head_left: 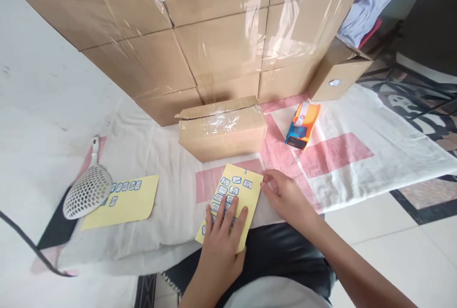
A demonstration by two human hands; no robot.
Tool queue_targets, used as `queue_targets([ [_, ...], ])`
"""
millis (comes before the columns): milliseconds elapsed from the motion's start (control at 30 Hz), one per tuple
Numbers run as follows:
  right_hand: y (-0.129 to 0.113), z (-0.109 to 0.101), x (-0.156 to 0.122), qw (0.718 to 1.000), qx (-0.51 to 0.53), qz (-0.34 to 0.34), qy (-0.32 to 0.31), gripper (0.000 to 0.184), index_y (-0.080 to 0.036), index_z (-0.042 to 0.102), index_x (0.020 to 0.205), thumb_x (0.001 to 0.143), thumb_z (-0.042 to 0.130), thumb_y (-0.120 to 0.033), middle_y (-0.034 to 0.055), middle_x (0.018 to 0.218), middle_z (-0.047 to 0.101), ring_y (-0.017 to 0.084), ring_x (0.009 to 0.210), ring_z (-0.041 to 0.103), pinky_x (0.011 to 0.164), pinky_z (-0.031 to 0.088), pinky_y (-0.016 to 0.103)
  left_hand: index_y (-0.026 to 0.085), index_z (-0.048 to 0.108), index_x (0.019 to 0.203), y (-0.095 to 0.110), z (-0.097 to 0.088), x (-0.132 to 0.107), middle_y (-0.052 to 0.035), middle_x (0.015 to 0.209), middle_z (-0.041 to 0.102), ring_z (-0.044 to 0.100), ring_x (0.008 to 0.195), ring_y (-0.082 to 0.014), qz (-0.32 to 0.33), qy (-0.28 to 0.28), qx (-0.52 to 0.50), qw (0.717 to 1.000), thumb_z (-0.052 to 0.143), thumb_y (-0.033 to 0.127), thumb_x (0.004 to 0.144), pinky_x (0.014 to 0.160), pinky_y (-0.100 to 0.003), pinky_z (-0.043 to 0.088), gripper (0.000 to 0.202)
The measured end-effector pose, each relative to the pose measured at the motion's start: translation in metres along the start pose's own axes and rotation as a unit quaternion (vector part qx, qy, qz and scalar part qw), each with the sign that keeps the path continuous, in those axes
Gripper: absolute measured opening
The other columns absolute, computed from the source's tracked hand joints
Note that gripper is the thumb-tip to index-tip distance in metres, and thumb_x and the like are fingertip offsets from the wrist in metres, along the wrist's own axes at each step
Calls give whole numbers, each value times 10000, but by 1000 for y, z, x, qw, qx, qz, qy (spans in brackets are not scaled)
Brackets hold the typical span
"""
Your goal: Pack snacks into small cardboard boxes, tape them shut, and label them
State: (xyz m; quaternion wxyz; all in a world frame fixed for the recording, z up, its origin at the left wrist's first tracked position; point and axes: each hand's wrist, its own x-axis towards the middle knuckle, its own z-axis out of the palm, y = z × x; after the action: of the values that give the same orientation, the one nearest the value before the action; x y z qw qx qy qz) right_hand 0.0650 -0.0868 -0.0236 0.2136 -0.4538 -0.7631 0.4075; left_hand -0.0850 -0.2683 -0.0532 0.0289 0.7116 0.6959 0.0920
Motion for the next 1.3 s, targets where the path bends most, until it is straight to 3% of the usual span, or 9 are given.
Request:
queue_targets([
  [133,-14,5,20,996,-60,-3,-63,159,-197,639,804,852,639,-348,104,869,677,264,792,654,672,472,365,261,347,1614,-3,-7,-5,-106,1679,331,218,1578,-413,23,21,-28,999,527,111,844,1213,-728,223,805],
  [233,-21,6,25,978,101,-6,-183,248,-196,644,759,903,586,-390,56,794,673,212,735,622,627,436,313,284,348,1600,-10,-19,-7,-137,1658,369,256,1559,-439,49,32,-100,993,600,202,853,1206,-766,176,792],
  [300,-26,10,20,951,228,-4,-208,320,-193,637,778,953,537,-441,32,759,654,179,689,581,612,417,296,295,430,1529,-15,-31,-3,-155,1589,460,384,1501,-409,30,73,-180,981,657,311,866,1199,-693,300,700],
  [467,-42,17,-6,924,316,-89,-196,383,-197,609,844,1010,523,-531,24,842,598,166,774,544,697,424,298,247,618,1238,-20,-66,32,-84,1129,695,681,1046,-240,-166,191,-290,923,694,387,892,896,-384,569,381],
  [700,-51,7,-19,935,253,-191,-160,349,-194,566,820,1056,478,-434,0,822,521,142,773,516,718,397,279,234,686,943,-4,-80,56,1,892,737,665,809,-158,-199,192,-363,890,714,356,878,714,-269,500,141],
  [900,-46,9,-7,964,218,-148,-44,438,-193,445,707,1048,447,-469,-23,670,449,118,623,432,587,332,264,231,668,824,0,-84,55,33,795,723,656,756,-137,-61,265,-261,926,653,174,915,764,-286,478,109],
  [1033,-25,3,29,993,101,-60,4,358,-189,534,738,1003,476,-423,9,666,511,171,634,514,602,390,300,222,616,821,-1,-84,54,37,739,654,595,703,-120,20,333,-265,905,660,93,866,691,-257,458,143],
  [1167,-21,-16,32,982,18,-154,113,320,-169,653,1140,967,584,-429,121,1064,619,266,980,629,846,508,407,213,627,799,-3,-78,63,29,716,618,493,618,-101,-132,290,-387,865,668,207,896,581,-227,418,105],
  [1300,-39,-28,10,937,154,-313,-10,219,-195,665,975,1046,517,-340,65,973,622,172,897,631,782,506,307,207,672,786,0,-73,82,4,754,648,505,654,-118,-129,214,-429,868,684,308,900,619,-247,435,153],
])
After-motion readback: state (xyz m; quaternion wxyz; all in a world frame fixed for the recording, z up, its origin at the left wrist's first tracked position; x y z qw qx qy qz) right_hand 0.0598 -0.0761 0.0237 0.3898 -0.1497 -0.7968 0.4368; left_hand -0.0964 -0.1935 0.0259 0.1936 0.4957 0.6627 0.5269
